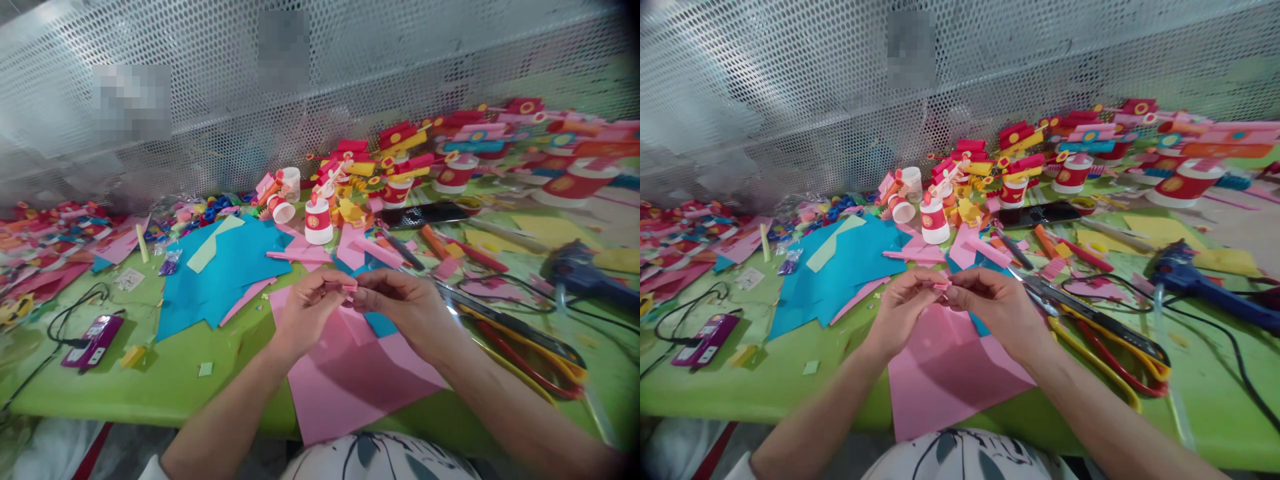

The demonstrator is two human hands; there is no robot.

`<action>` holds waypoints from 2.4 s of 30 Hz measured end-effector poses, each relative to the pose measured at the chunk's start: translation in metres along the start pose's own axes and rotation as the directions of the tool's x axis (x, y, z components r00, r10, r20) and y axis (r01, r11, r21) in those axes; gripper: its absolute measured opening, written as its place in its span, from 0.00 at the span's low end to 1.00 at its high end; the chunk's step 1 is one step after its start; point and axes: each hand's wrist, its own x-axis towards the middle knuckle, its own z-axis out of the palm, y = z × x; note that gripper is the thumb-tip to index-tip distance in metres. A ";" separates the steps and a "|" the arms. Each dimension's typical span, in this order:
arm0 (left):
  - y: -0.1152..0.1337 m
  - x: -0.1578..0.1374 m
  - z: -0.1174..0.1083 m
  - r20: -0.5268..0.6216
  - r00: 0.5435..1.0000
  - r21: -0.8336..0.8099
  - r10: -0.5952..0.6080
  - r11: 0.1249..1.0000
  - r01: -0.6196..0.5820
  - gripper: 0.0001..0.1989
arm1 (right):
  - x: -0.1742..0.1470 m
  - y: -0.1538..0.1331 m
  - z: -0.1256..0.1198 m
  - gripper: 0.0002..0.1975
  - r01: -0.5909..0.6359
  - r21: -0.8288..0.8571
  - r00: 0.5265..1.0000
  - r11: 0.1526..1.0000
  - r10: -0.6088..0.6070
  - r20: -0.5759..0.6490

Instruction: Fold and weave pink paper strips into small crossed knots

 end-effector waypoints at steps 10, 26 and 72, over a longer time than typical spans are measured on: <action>0.005 -0.002 0.001 -0.008 0.998 0.079 0.066 0.995 -0.065 0.03 | -0.003 -0.004 0.003 0.17 0.064 -0.189 0.995 0.980 -0.078 -0.068; 0.002 0.000 0.000 -0.042 0.999 0.060 0.026 0.998 -0.023 0.12 | -0.004 -0.003 0.003 0.12 0.148 -0.307 0.983 0.940 -0.174 -0.060; -0.007 0.006 -0.006 -0.163 0.984 0.168 -0.076 0.980 0.103 0.12 | -0.003 0.010 -0.001 0.06 0.461 -0.623 0.870 0.632 -0.461 0.176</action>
